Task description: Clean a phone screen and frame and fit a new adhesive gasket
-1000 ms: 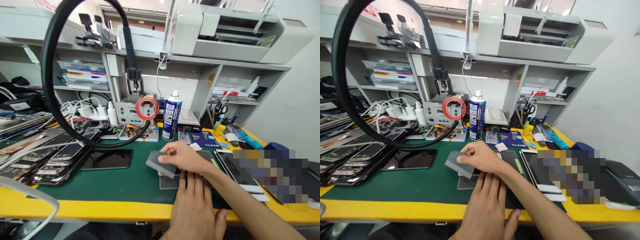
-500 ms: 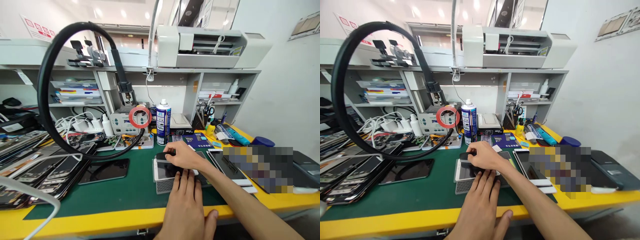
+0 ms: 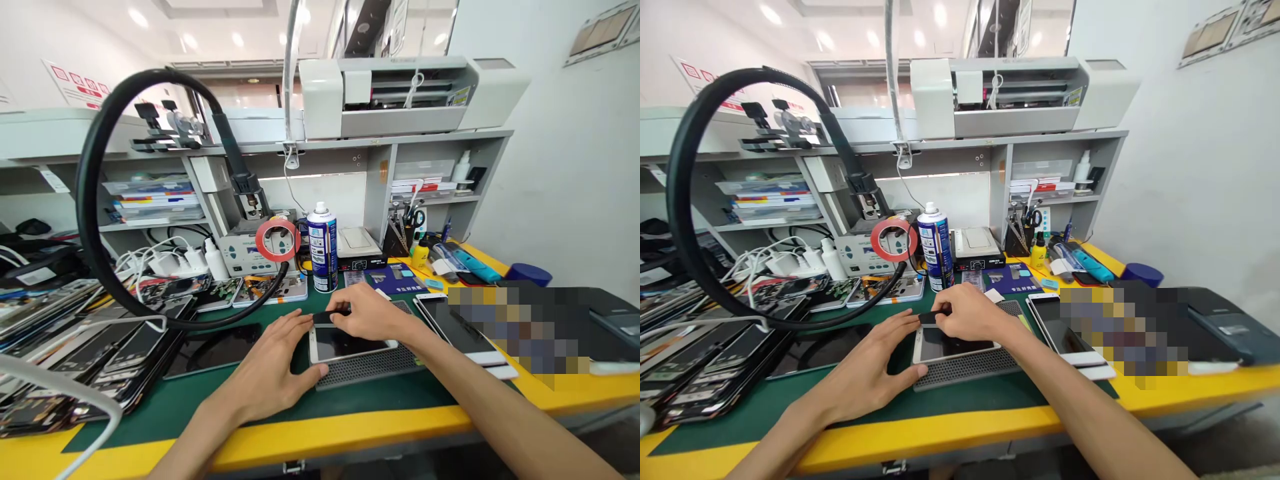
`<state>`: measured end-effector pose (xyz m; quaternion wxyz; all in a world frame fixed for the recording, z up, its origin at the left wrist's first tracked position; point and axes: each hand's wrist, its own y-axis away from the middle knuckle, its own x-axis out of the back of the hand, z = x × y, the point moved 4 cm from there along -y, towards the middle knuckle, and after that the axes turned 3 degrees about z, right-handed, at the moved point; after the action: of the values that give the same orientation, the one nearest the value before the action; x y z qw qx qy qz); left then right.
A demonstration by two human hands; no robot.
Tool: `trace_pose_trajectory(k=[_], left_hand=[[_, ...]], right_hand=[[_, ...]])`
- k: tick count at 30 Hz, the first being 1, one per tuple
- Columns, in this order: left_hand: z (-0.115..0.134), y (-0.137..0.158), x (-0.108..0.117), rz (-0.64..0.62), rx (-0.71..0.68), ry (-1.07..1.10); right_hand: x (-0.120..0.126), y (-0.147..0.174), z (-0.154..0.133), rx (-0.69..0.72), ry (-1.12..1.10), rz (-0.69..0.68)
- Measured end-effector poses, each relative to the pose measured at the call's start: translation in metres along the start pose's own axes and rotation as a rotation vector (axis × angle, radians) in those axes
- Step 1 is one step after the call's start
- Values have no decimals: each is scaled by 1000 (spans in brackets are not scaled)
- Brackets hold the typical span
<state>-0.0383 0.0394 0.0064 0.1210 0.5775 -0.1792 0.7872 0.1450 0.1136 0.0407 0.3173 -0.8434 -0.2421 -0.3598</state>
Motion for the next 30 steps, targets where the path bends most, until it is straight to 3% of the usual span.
trace_pose_trajectory(k=[18,30], left_hand=[[-11,-12,-9,-14,-80,-15],[-12,-11,-8,-1,-78,-35]], right_hand=[[11,16,-21,37,64,-211],[14,21,-27,35,-26,-322]])
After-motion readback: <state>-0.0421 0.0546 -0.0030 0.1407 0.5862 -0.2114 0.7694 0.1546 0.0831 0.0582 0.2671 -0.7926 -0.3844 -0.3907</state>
